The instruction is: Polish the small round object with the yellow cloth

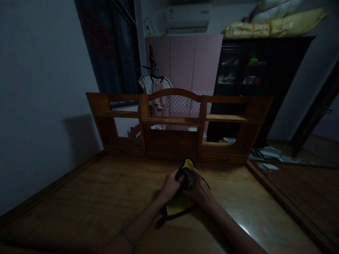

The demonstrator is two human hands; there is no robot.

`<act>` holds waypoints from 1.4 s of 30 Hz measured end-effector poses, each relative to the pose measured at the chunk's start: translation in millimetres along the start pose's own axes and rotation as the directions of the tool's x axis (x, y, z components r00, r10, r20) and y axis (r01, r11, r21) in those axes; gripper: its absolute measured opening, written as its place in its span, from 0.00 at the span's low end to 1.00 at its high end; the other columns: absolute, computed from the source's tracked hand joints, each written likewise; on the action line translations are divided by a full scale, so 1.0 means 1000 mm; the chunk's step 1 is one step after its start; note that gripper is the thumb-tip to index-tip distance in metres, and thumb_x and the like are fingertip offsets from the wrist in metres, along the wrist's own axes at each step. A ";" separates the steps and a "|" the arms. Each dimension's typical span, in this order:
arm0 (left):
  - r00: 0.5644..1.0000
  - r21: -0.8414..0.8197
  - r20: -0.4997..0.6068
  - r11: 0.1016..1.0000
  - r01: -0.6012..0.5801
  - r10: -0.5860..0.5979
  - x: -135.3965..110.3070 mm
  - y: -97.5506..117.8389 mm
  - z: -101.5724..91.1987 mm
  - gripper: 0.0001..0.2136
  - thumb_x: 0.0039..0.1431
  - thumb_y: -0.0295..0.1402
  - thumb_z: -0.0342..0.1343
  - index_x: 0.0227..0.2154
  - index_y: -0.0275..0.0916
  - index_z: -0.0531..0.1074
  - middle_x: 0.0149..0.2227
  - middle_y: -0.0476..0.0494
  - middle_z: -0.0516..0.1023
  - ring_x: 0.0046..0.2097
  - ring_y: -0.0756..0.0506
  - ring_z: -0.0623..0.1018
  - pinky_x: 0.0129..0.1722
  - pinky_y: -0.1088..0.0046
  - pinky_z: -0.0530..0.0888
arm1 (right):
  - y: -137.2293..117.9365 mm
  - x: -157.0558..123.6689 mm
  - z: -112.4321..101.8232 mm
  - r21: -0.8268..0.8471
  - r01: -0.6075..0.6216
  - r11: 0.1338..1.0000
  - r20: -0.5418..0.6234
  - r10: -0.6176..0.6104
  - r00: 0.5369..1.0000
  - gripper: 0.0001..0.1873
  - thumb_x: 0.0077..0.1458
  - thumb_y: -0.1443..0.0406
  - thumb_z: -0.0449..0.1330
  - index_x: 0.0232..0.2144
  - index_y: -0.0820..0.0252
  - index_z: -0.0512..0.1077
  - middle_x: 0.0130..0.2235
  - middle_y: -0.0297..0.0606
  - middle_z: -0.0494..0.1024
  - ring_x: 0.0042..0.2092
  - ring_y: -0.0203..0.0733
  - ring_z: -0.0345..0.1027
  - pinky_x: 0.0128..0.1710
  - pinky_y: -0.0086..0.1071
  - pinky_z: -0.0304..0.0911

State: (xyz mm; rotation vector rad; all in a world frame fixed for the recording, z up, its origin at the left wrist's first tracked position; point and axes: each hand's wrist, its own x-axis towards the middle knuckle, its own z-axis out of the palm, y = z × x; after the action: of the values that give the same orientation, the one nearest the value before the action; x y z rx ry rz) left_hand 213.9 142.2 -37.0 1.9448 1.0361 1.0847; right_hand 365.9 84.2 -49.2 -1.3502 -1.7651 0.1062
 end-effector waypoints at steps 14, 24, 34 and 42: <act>0.984 0.064 -0.118 0.990 -0.129 0.136 0.002 0.003 -0.008 0.12 0.53 0.29 0.52 0.40 0.39 0.74 0.39 0.44 0.78 0.40 0.46 0.76 0.40 0.74 0.71 | -0.018 0.003 -0.011 0.426 -0.106 0.898 0.090 0.075 0.993 0.37 0.49 0.59 0.64 0.58 0.54 0.54 0.54 0.42 0.68 0.54 0.47 0.65 0.52 0.40 0.64; 0.982 -0.002 -0.091 0.987 -0.163 0.163 0.001 0.009 -0.010 0.14 0.53 0.29 0.52 0.43 0.38 0.73 0.43 0.42 0.78 0.45 0.44 0.76 0.46 0.69 0.70 | -0.008 0.000 -0.004 0.199 0.021 0.980 -0.049 -0.011 0.999 0.45 0.38 0.58 0.71 0.56 0.55 0.54 0.51 0.44 0.70 0.51 0.50 0.67 0.51 0.41 0.65; 0.998 0.122 -0.052 0.992 -0.038 0.045 -0.005 0.010 -0.009 0.18 0.59 0.43 0.47 0.35 0.36 0.77 0.31 0.43 0.80 0.32 0.44 0.78 0.30 0.75 0.68 | -0.018 -0.001 -0.011 0.068 0.038 0.997 -0.032 -0.036 0.999 0.44 0.40 0.55 0.69 0.57 0.54 0.53 0.50 0.43 0.71 0.48 0.52 0.70 0.46 0.42 0.68; 0.997 0.096 -0.052 0.994 -0.060 0.065 -0.004 0.003 -0.001 0.15 0.55 0.33 0.49 0.43 0.36 0.73 0.38 0.42 0.80 0.39 0.43 0.77 0.38 0.73 0.71 | -0.011 0.000 -0.006 0.074 0.010 0.997 -0.006 -0.010 1.000 0.46 0.39 0.56 0.69 0.56 0.56 0.52 0.49 0.46 0.71 0.47 0.54 0.70 0.45 0.45 0.69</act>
State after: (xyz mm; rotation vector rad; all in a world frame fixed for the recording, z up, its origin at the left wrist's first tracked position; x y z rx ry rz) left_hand 212.7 137.1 -35.2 2.0448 1.0799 1.1478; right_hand 361.9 77.3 -39.2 -1.2872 -1.7460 0.1610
